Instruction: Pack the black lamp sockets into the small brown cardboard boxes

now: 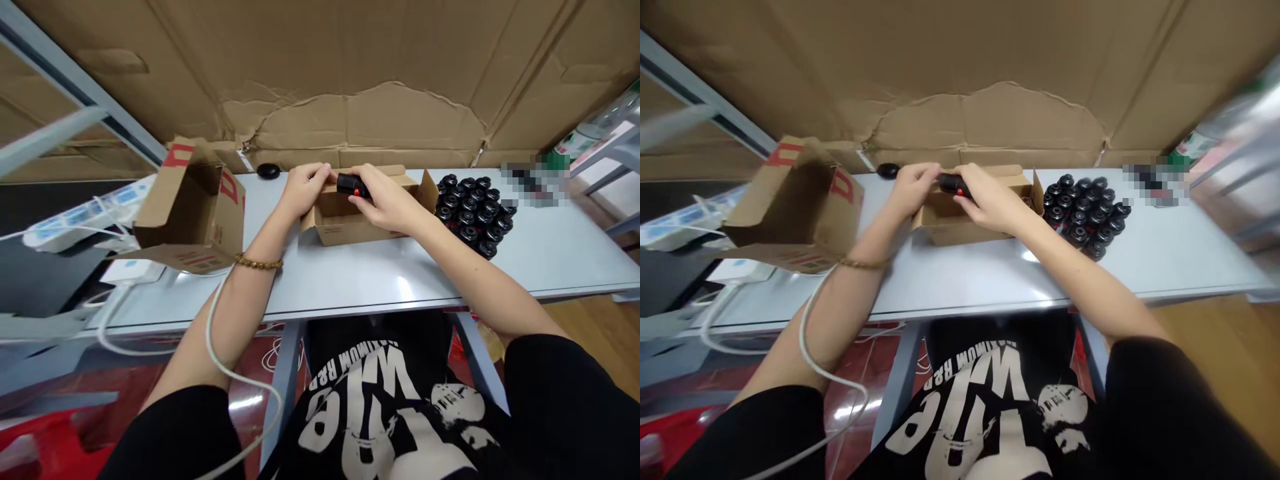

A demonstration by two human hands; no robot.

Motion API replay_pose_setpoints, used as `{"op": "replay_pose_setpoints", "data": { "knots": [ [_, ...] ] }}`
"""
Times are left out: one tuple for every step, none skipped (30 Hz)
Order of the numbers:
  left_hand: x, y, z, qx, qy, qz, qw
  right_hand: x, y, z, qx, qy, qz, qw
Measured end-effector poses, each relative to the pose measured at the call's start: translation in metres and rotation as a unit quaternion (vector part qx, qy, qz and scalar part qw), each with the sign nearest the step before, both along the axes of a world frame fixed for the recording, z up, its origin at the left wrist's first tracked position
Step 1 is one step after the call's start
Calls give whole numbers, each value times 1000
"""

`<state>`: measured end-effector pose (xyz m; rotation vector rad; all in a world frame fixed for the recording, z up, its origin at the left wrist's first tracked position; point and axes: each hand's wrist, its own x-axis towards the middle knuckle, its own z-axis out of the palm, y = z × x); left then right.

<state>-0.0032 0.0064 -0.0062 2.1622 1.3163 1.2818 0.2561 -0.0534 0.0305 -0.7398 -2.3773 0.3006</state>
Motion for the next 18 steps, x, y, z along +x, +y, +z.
{"op": "replay_pose_setpoints", "data": {
  "knots": [
    [0, 0, 0, -6, -8, 0, 1000, 0, -1, 0, -3, -5, -3, 1000],
    [0, -1, 0, -11, -15, 0, 1000, 0, -2, 1, -8, -10, -7, 1000],
    [0, -1, 0, -14, -20, 2, 1000, -1, -3, 1, -13, -16, -13, 1000],
    [0, -2, 0, -13, -22, 3, 1000, -1, -4, 2, -19, -21, -19, 999],
    [0, -2, 1, -13, -25, 4, 1000, -1, -5, 3, -25, -24, -24, 999],
    [0, -3, 1, -12, -28, 3, 1000, -1, -6, 4, -30, -25, -26, 999],
    [0, -3, 1, -12, -32, 1, 999, -1, -6, 4, -34, -26, -26, 999],
    [0, -4, 1, -11, -33, -2, 999, -1, -7, 5, -38, -27, -24, 999],
    [0, -4, 1, -9, -32, -3, 999, -1, -8, 6, -41, -29, -24, 998],
    [0, -4, 2, -6, -30, -4, 1000, -1, -9, 7, -45, -34, -25, 998],
    [0, -4, 2, -3, -26, -4, 1000, -1, -9, 8, -49, -39, -28, 998],
    [0, -3, 2, 0, -22, -3, 1000, 0, -10, 9, -52, -45, -31, 997],
    [0, -3, 2, 3, -18, -3, 1000, 0, -10, 9, -55, -50, -34, 997],
    [0, -3, 2, 6, -14, -4, 1000, 0, -11, 9, -55, -52, -34, 997],
    [0, -3, 2, 8, -11, -5, 1000, 0, -11, 9, -53, -53, -34, 997],
    [0, -3, 3, 10, -7, -6, 1000, 0, -10, 9, -48, -51, -33, 997],
    [1, -3, 3, 13, -4, -7, 1000, -1, -10, 8, -42, -47, -31, 997],
    [1, -4, 4, 16, -2, -8, 1000, -1, -9, 7, -36, -43, -30, 998]
  ]
}}
